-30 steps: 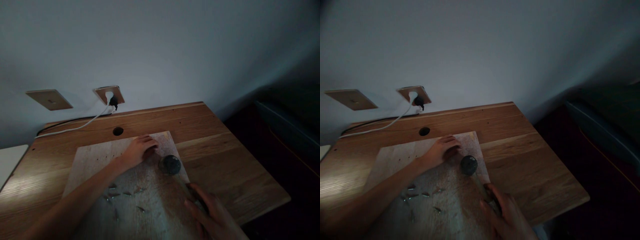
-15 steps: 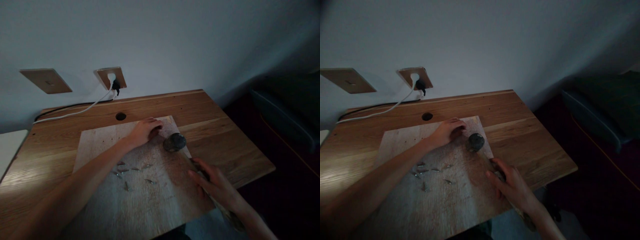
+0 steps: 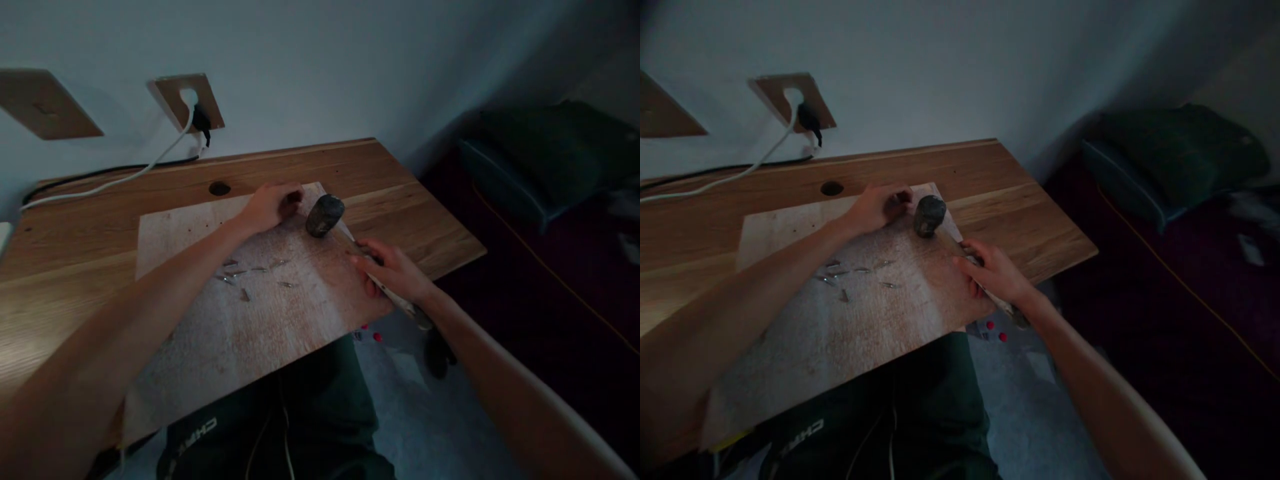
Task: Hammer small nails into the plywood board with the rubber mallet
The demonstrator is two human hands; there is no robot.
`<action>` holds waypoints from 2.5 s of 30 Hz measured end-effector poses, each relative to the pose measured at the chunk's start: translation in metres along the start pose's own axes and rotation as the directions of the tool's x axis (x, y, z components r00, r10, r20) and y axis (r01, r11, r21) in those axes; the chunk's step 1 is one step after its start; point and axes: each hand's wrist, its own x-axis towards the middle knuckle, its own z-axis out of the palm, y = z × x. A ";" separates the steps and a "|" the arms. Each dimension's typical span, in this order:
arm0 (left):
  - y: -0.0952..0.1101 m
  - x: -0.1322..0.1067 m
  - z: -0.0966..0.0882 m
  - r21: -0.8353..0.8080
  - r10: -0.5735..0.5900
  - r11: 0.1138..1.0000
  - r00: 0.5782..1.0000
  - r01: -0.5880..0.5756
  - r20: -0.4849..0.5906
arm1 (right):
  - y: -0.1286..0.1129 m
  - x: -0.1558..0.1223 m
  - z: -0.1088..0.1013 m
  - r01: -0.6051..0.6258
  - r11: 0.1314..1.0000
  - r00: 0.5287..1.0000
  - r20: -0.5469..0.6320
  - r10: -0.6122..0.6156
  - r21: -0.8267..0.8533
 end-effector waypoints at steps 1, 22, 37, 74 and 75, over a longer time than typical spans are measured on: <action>0.000 0.001 0.000 -0.012 -0.016 1.000 1.000 0.016 0.005 | 0.001 0.001 0.000 0.012 1.000 1.000 -0.004 -0.012 0.004; 0.002 0.005 -0.006 0.038 -0.068 0.997 0.997 0.067 0.021 | -0.003 0.002 0.002 0.151 0.988 0.987 -0.044 -0.153 -0.045; -0.013 0.003 0.003 0.002 -0.079 0.997 0.997 0.079 0.002 | 0.006 0.003 0.007 0.050 0.999 0.997 -0.063 -0.049 0.015; -0.022 0.004 0.013 -0.095 -0.138 0.986 0.990 0.138 0.005 | -0.020 0.023 0.007 -0.097 0.962 0.986 0.106 0.128 -0.254; -0.023 0.004 0.014 -0.104 -0.134 0.986 0.991 0.134 0.008 | -0.022 0.025 0.007 -0.087 0.956 0.988 0.100 0.119 -0.280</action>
